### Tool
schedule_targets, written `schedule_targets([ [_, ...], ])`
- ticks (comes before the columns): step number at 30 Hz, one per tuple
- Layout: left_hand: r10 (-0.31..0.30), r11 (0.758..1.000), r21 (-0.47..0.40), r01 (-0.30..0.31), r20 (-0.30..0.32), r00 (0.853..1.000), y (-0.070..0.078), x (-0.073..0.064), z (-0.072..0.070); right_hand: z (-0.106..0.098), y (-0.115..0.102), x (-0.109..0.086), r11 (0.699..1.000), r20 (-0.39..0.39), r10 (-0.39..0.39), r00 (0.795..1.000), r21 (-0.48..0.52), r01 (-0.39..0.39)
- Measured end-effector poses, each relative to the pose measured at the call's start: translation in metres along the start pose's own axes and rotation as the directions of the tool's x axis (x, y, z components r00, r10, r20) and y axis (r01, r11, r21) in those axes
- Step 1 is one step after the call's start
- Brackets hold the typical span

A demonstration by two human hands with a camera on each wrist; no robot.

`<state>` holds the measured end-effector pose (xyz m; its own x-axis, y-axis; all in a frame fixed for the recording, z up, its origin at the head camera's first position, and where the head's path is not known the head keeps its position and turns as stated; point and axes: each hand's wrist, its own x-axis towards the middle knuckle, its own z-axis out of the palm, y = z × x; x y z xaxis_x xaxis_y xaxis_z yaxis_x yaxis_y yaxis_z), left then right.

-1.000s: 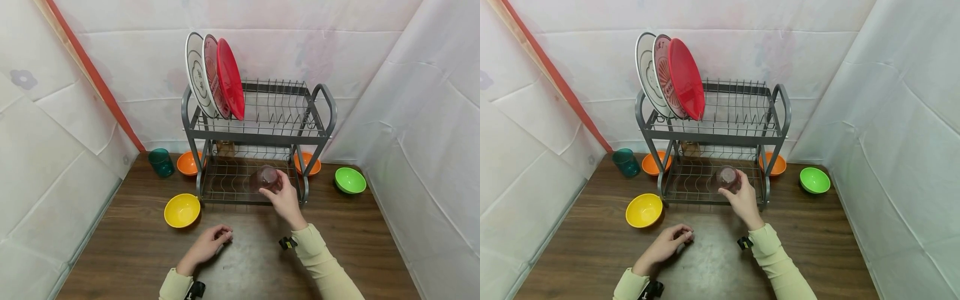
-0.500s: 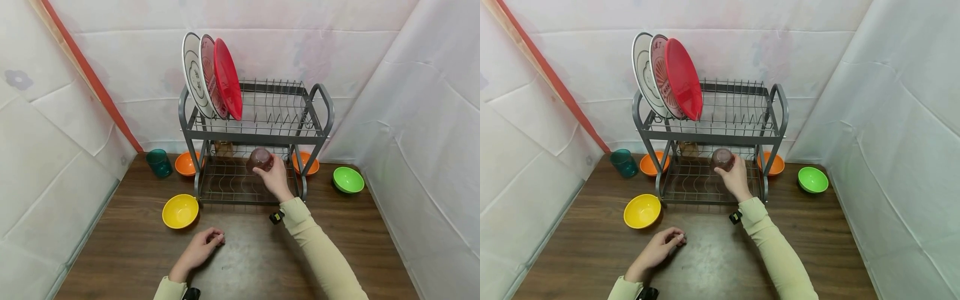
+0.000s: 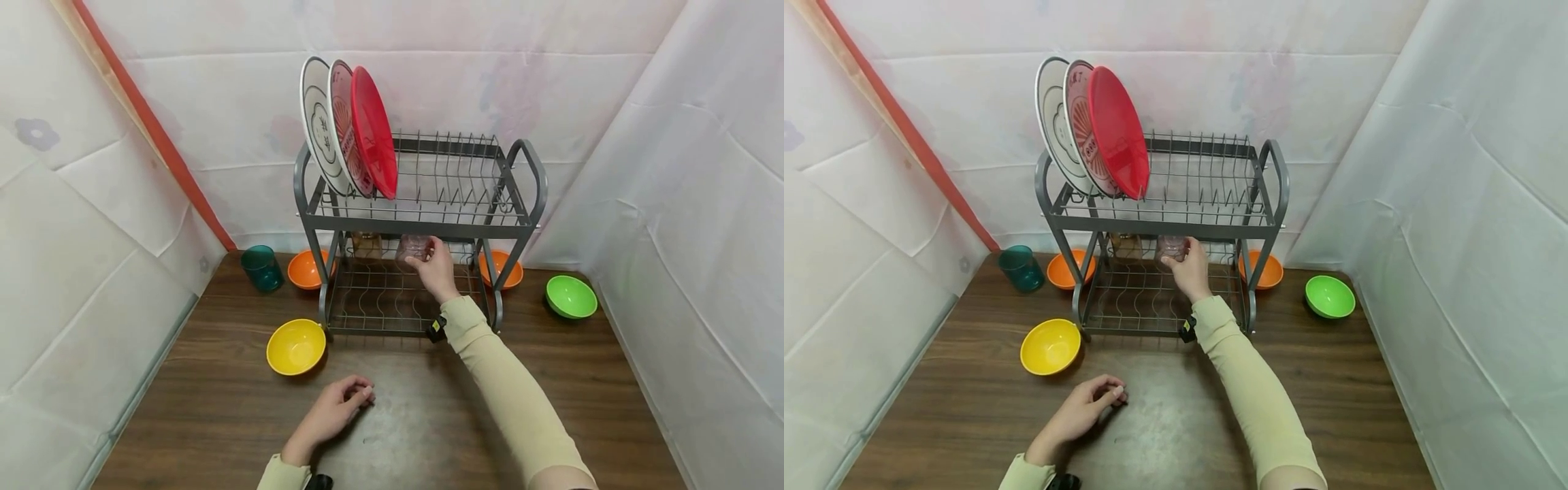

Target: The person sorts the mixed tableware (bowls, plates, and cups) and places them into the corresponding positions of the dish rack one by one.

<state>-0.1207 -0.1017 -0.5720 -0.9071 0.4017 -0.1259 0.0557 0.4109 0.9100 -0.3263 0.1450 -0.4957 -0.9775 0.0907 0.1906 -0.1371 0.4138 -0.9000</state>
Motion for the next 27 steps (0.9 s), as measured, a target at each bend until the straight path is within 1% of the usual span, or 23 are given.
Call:
schedule_targets([
  [8, 0.037, 0.999, -0.004, -0.037, 0.032, 0.999, 0.012, 0.008, 0.006, 0.01, 0.0, 0.016, 0.999, 0.02, 0.027, 0.999, -0.036, -0.026],
  [12, 0.043, 0.999, -0.018, -0.042, 0.063, 0.997, 0.015, 0.012, 0.013, 0.013, -0.002, 0.022, 0.998, -0.014, 0.013, 1.0, -0.06, -0.014],
  [15, 0.037, 0.998, -0.054, -0.032, 0.084, 0.996, 0.018, 0.012, 0.018, 0.016, -0.002, 0.024, 0.996, -0.033, -0.005, 0.999, -0.085, 0.002],
  [17, 0.033, 0.997, -0.075, -0.026, 0.092, 0.995, 0.019, 0.012, 0.021, 0.018, -0.002, 0.025, 0.995, -0.036, -0.003, 0.999, -0.102, -0.001],
  [19, 0.035, 0.995, -0.096, -0.026, 0.099, 0.994, 0.02, 0.012, 0.023, 0.02, -0.001, 0.026, 0.994, -0.035, 0.012, 0.999, -0.11, -0.016],
  [24, 0.044, 0.994, -0.105, -0.032, 0.109, 0.993, 0.023, 0.015, 0.027, 0.021, -0.002, 0.031, 0.988, 0.0, 0.083, 0.997, -0.131, -0.082],
  [27, 0.047, 0.994, -0.103, -0.035, 0.112, 0.993, 0.024, 0.017, 0.029, 0.02, -0.004, 0.035, 0.981, 0.02, 0.111, 0.994, -0.16, -0.106],
])
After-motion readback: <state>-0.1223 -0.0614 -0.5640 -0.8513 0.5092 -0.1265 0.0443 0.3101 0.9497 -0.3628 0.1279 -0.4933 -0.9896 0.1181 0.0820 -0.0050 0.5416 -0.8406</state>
